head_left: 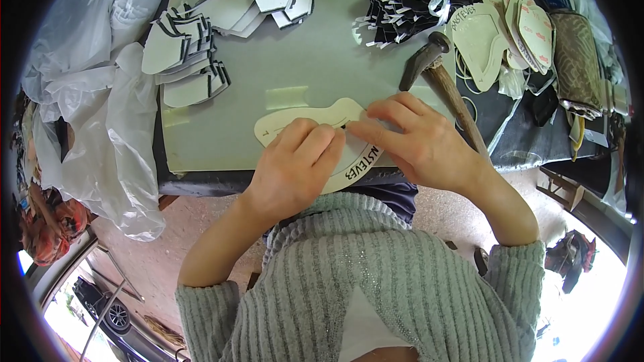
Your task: The worker is assembling and hammering shoe upper components at a factory workbench to secure the pieces together.
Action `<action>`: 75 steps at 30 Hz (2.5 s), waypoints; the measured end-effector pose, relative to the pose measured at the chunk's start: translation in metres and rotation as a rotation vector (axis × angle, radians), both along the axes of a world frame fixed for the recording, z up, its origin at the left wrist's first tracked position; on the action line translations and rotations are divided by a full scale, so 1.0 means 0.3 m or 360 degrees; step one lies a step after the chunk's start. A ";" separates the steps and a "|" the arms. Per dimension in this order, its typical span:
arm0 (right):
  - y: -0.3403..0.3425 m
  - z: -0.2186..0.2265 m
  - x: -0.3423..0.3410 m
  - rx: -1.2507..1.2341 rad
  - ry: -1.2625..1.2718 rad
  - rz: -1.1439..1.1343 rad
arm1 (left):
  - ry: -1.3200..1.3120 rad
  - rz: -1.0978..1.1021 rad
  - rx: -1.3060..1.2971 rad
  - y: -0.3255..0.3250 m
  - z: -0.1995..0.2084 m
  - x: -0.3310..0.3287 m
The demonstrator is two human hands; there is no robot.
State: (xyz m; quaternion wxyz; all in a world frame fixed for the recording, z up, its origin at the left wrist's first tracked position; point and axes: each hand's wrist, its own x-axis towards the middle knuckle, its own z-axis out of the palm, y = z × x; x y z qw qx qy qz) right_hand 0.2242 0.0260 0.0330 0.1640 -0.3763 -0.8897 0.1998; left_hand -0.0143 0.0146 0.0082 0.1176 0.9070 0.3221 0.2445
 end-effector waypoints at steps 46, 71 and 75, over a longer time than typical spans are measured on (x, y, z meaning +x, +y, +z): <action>0.033 0.001 0.140 0.0191 -0.0337 -0.0848 | 0.0056 0.0117 0.0217 -0.041 -0.017 0.033; -0.033 0.081 -0.053 -0.0095 -0.0691 -0.0247 | -0.0117 0.0165 0.0077 -0.035 -0.019 0.017; -0.028 0.085 -0.056 -0.0068 -0.0705 -0.0221 | -0.0219 0.0143 -0.0007 -0.018 -0.028 -0.027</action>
